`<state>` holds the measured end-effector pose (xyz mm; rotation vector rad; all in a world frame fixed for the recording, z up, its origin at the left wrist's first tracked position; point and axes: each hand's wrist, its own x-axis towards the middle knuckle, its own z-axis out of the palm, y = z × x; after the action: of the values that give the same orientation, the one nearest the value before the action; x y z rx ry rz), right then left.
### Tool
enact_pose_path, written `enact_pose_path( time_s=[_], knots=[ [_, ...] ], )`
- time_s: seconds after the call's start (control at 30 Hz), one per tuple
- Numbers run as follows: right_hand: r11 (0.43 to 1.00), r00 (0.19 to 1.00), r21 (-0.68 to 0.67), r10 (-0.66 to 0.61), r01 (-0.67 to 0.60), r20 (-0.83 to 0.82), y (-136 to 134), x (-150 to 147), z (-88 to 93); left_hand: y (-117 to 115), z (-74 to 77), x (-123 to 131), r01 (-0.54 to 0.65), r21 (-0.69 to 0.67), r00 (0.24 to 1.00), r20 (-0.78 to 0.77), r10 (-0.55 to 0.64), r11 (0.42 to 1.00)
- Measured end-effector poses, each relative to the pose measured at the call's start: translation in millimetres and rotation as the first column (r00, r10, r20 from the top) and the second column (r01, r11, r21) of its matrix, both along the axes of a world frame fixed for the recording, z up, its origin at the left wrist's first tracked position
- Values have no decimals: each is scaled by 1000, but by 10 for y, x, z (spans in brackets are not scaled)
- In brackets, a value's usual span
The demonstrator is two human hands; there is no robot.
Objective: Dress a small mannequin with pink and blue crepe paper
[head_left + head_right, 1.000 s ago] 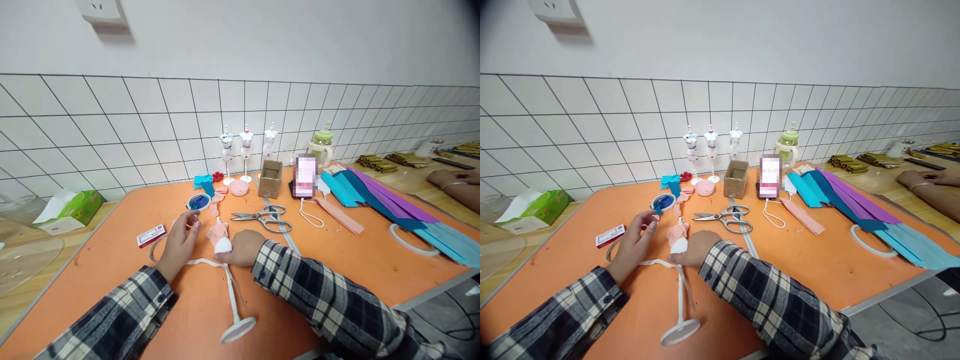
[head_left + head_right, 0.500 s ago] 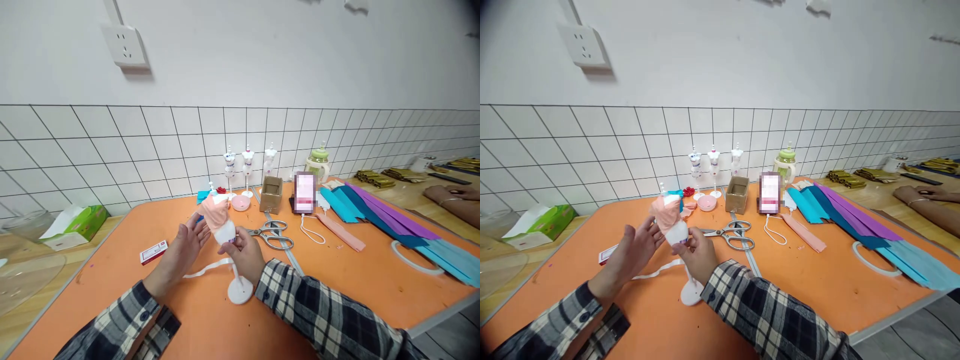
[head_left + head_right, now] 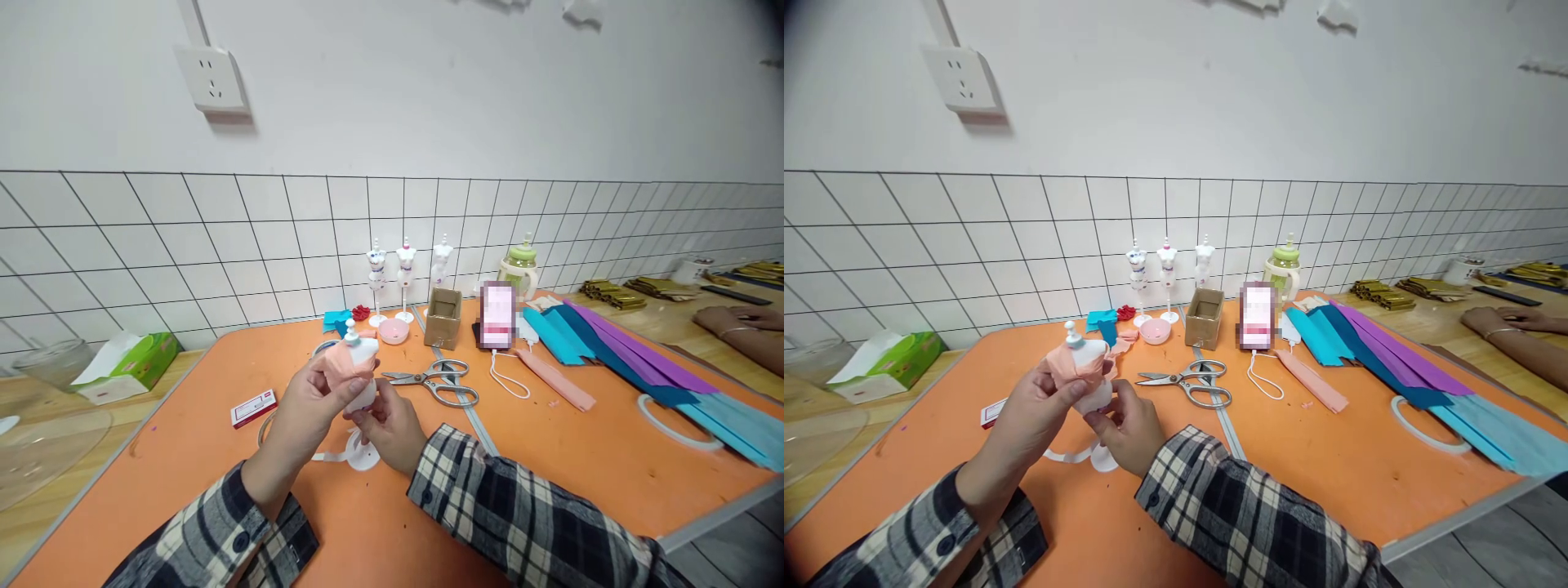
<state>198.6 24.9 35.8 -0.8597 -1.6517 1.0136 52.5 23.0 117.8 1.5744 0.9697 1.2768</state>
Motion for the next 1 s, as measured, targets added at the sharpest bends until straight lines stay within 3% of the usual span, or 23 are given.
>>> enact_pose_path(
  time_s=[0.17,0.4,0.57,0.73,1.0],
  knots=[
    [982,923,188,-73,1,377,14,43,27,59,-52,-90,45,49,998,40,-47,998],
    [964,838,255,-76,-77,541,60,80,43,14,14,-16,-41,0,999,-29,41,999],
    [963,853,222,13,-150,522,84,103,29,-71,-6,66,-110,65,993,-33,112,992],
    [952,857,197,107,-235,504,99,122,30,-211,24,86,-175,199,977,156,145,964],
    [963,873,161,118,-217,474,100,105,-40,-313,290,16,-356,115,931,-38,362,927]
  ],
)
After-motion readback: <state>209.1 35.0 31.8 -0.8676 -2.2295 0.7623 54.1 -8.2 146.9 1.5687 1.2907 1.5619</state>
